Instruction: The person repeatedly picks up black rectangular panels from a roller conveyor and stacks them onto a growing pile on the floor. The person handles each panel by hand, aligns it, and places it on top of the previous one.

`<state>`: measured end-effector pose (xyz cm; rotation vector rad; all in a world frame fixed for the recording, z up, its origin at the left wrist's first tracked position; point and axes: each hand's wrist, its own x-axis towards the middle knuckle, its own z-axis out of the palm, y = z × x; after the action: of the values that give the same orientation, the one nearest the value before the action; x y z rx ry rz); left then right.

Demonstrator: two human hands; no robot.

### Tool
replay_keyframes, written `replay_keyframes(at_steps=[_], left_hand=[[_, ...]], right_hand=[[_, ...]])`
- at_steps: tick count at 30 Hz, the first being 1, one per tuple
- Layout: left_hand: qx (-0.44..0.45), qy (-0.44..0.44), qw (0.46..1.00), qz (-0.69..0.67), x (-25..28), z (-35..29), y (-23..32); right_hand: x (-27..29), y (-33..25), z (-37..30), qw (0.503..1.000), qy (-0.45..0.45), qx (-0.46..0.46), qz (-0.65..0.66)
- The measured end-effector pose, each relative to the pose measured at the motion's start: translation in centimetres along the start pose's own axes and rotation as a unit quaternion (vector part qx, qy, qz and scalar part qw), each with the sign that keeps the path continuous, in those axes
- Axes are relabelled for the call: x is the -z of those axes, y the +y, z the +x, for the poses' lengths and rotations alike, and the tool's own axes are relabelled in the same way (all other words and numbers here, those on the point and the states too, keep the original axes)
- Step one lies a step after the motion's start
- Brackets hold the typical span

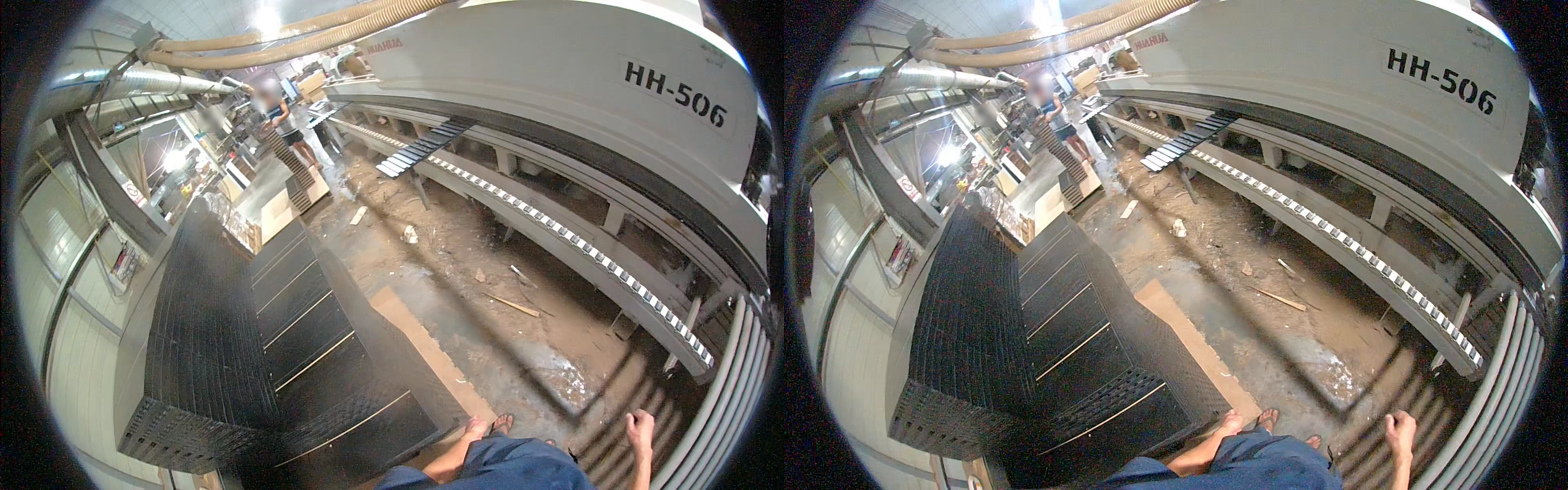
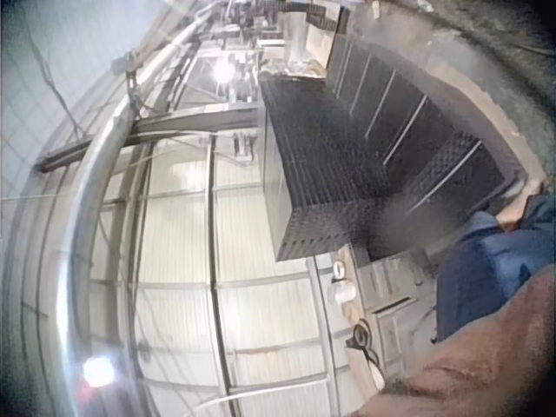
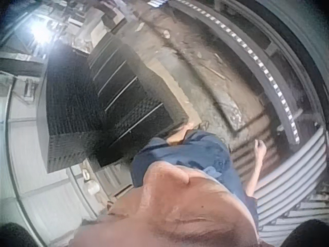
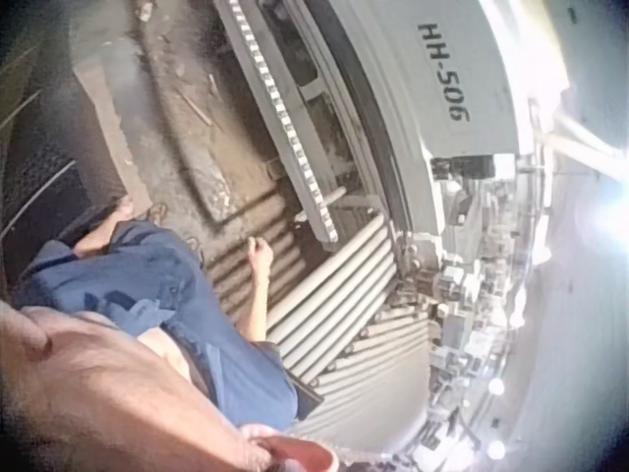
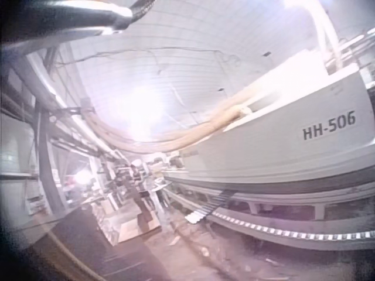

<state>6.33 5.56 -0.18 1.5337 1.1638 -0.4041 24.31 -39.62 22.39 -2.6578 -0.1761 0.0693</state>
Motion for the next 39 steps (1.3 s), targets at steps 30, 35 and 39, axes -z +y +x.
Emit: replay_keyframes(at_steps=[30,35,39], left_hand=[[0.167,-0.197,0.962,-0.090,0.5,-4.4,-1.5],[0.161,-0.203,0.964,-0.066,0.4,-4.1,-1.0],[0.155,-0.207,0.965,-0.051,0.7,-4.3,-0.6]], right_hand=[[-4.2,-3.6,-5.8,0.983,-0.160,-0.083,0.027],[-3.8,-4.6,-7.0,0.980,-0.156,-0.116,0.042],[-3.0,-5.2,-8.1,0.982,-0.143,-0.120,0.042]])
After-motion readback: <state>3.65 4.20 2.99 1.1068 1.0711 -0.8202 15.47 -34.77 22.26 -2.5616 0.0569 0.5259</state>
